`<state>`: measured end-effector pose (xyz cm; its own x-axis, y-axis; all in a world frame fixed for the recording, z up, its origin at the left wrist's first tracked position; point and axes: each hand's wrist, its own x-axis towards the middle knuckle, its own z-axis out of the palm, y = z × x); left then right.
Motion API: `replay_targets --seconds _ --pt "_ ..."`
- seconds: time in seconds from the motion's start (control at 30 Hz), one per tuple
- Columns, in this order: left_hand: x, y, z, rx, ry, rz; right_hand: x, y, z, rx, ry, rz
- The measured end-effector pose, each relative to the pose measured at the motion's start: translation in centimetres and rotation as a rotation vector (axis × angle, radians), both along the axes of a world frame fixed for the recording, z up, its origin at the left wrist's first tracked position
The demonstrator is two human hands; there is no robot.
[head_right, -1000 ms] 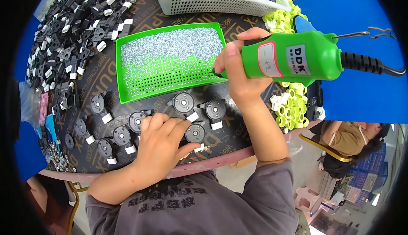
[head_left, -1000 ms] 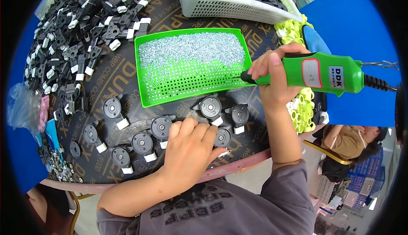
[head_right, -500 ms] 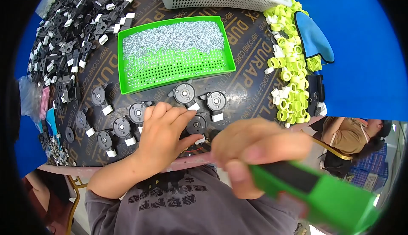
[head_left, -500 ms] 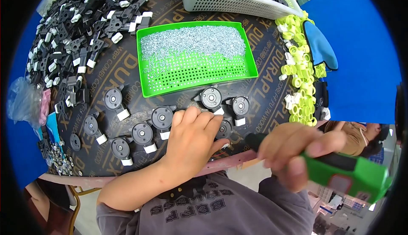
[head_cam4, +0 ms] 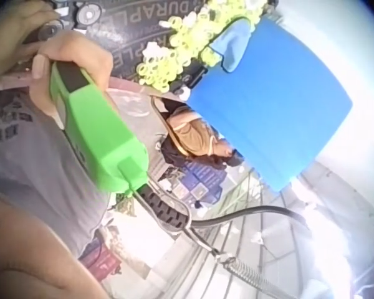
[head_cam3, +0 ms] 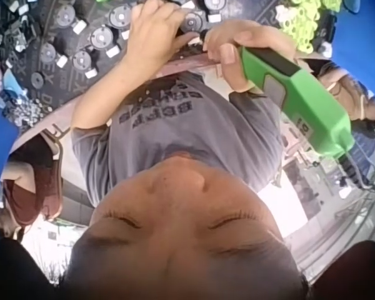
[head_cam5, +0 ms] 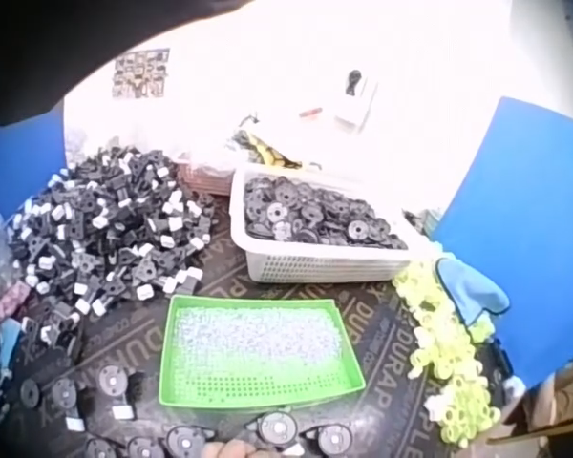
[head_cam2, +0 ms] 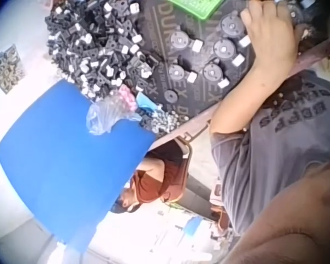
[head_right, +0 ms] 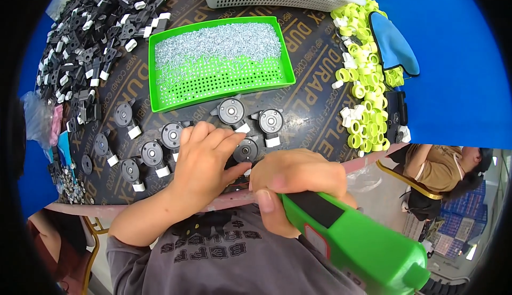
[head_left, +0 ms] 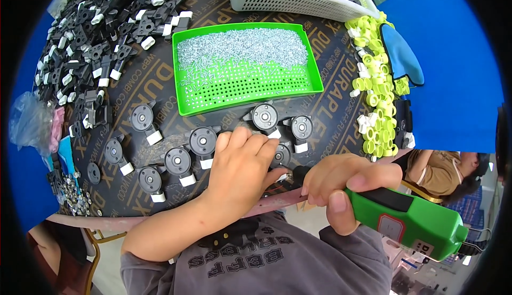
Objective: Assembling small plastic and metal components using an electric screwdriver at a factory workbench.
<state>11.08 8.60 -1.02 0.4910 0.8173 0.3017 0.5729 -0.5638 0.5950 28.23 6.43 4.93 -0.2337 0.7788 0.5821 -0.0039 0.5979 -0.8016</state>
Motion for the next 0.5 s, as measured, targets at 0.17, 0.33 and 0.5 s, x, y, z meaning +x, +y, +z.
replay_targets --seconds 0.17,0.33,0.5 --pt "0.0 0.1 -0.1 -0.002 -0.009 0.001 0.4 1.0 -0.2 -0.014 0.01 0.091" --pt "0.1 0.2 0.0 -0.029 -0.003 -0.009 0.7 1.8 0.9 -0.013 -0.085 0.243" --pt "0.2 0.2 -0.3 0.038 -0.001 -0.002 -1.2 0.2 -0.5 -0.057 0.073 -0.022"
